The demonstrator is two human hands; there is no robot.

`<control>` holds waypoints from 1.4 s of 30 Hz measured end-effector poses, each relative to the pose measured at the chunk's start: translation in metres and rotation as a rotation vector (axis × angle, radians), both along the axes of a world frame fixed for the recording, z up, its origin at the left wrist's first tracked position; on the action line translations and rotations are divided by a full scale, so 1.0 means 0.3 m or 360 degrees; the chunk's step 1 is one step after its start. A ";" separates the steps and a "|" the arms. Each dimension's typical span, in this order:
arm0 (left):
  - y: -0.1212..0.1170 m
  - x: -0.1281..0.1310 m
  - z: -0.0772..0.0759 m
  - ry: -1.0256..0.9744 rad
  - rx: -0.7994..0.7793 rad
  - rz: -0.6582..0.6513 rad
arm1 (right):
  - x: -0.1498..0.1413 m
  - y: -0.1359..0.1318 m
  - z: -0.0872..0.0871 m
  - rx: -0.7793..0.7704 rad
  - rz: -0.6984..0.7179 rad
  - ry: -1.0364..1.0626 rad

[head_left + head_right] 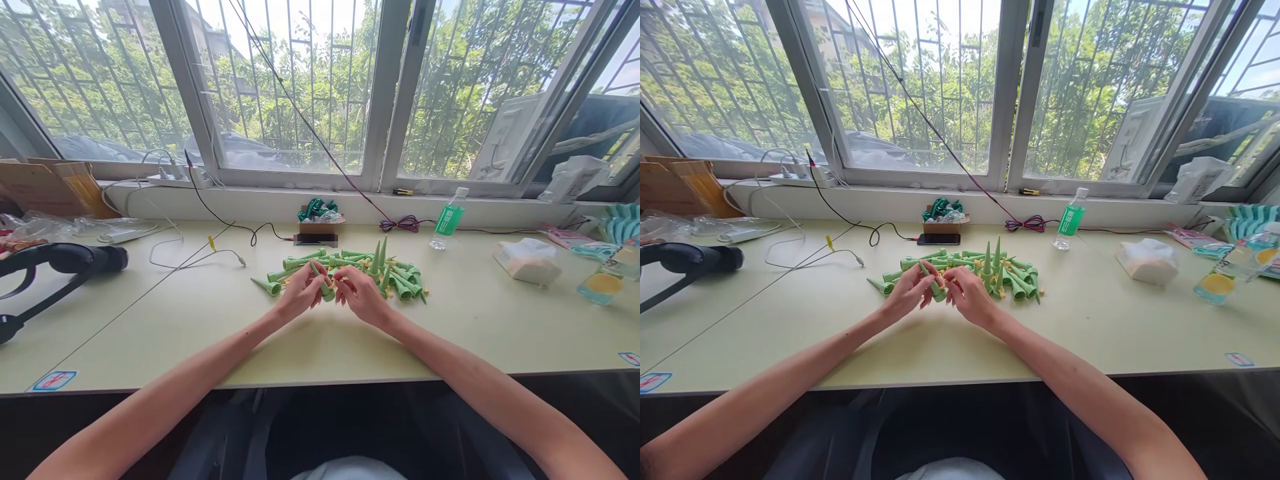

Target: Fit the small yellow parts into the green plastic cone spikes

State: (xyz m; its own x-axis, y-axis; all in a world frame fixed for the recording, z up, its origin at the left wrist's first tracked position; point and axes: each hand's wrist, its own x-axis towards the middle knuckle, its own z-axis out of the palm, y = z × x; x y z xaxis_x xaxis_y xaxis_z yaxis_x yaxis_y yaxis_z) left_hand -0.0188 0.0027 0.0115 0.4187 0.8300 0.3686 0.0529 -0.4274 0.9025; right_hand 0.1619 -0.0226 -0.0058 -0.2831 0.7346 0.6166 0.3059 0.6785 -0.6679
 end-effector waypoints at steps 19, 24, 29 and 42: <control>-0.008 -0.003 -0.003 0.0105 0.0105 -0.0004 | 0.007 -0.003 0.001 -0.0054 -0.0122 -0.0146; -0.014 0.000 -0.001 0.0188 0.0179 0.0021 | 0.002 -0.009 0.009 -0.0148 -0.0117 -0.0108; -0.011 -0.001 -0.004 0.0190 0.0189 0.0017 | 0.006 -0.009 0.009 -0.0186 -0.0098 -0.0111; -0.008 -0.015 -0.017 0.0235 0.0181 -0.0100 | 0.014 0.000 -0.004 -0.0171 -0.0147 -0.0235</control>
State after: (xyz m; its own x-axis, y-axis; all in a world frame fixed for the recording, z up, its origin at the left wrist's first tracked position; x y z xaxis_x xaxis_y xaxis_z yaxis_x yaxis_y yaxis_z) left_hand -0.0233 0.0003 0.0064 0.5245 0.7571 0.3894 0.1510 -0.5329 0.8326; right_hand 0.1662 -0.0226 -0.0071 -0.2929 0.8210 0.4901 0.4637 0.5702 -0.6781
